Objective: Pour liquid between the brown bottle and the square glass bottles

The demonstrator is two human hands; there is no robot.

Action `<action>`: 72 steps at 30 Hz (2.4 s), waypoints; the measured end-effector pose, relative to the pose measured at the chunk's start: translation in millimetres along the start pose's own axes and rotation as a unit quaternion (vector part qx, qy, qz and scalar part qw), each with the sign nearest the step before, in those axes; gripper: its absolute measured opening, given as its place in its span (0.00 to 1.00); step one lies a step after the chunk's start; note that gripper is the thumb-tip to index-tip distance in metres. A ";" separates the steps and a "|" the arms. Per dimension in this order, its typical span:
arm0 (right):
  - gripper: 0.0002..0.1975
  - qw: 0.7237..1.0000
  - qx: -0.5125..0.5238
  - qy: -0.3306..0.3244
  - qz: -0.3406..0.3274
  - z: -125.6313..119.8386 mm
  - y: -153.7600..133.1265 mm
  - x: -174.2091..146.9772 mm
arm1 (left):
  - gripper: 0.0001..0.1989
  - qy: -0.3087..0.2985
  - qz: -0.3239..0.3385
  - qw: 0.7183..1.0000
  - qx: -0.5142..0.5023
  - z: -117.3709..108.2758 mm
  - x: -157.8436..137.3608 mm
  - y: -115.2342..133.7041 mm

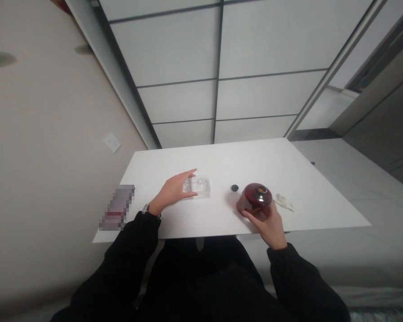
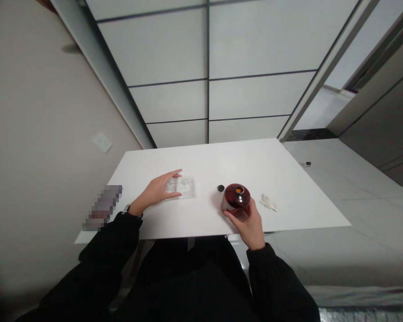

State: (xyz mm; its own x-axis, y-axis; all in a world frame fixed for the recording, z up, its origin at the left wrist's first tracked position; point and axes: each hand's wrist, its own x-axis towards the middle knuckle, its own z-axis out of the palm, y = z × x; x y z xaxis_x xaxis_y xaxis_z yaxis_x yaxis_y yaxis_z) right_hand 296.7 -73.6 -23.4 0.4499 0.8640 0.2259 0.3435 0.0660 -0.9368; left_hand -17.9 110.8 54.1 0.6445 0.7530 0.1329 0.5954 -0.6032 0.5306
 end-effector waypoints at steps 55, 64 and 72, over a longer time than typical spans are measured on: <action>0.14 0.981 0.090 -0.049 -0.166 25.2 -67.9 118.4 | 0.23 0.227 -0.094 0.960 -0.133 7.9 7.2 -67.7; 0.10 0.972 0.048 -0.055 -0.223 55.1 -60.5 121.1 | 0.24 0.218 -0.094 0.963 -0.123 7.7 6.6 -67.6; 0.13 0.975 0.040 -0.086 -0.200 56.1 -53.1 117.0 | 0.24 0.214 -0.098 0.964 -0.127 7.9 6.4 -64.6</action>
State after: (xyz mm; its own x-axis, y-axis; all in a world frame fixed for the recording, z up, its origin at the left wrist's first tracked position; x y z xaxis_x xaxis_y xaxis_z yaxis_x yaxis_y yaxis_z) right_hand 284.8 52.0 37.8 0.1466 0.8313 0.5361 0.3943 0.4479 -0.8024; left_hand -48.5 152.4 14.0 0.2418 0.9180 0.3143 0.5139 -0.3959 0.7610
